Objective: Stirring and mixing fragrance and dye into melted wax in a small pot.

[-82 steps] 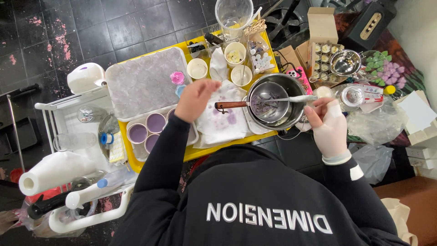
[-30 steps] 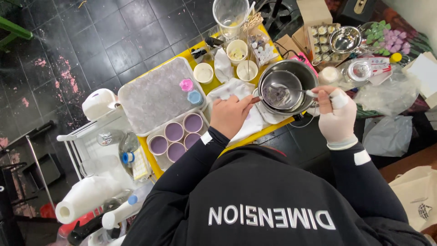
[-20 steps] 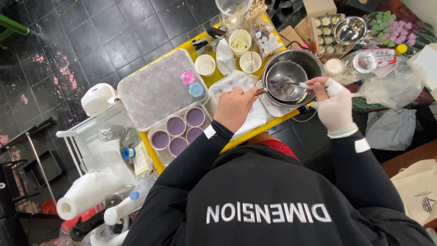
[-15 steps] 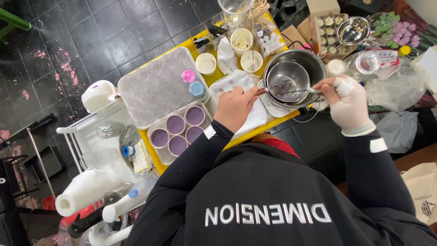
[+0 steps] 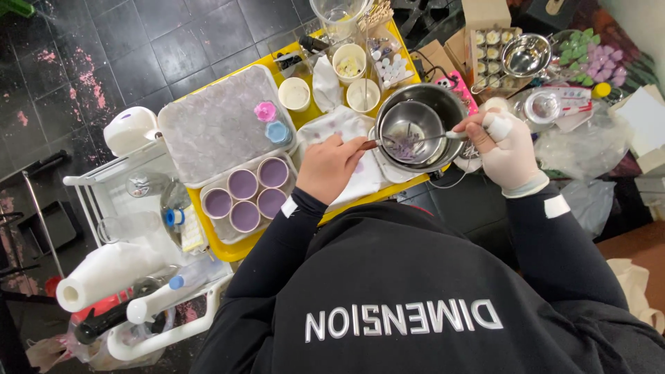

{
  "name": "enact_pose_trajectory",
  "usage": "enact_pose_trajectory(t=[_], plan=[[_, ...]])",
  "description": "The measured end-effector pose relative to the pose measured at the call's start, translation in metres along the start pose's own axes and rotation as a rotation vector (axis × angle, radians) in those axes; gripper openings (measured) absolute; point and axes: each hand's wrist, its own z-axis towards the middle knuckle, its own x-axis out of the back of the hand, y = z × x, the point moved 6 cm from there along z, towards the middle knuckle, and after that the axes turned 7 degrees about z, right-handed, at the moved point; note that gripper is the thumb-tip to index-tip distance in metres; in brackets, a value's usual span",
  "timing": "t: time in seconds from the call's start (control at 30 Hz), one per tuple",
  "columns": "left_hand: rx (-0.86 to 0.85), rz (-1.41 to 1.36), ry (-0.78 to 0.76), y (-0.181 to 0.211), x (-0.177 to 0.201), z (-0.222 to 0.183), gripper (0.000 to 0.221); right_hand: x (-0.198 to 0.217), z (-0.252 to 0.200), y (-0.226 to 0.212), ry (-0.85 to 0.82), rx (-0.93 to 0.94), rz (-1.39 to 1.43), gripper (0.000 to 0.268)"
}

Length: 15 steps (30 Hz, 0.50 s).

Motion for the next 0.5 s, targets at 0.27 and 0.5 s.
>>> enact_pose_trajectory(t=[0.27,0.5], plan=[[0.087,-0.054,-0.045,0.004,0.004,0.004,0.024,-0.001,0.027,0.001,-0.058,0.175,-0.169,0.012],[0.128,-0.030,-0.034,0.008,0.002,0.002,0.023,0.005,0.024,0.013,-0.157,-0.006,0.047,0.016]])
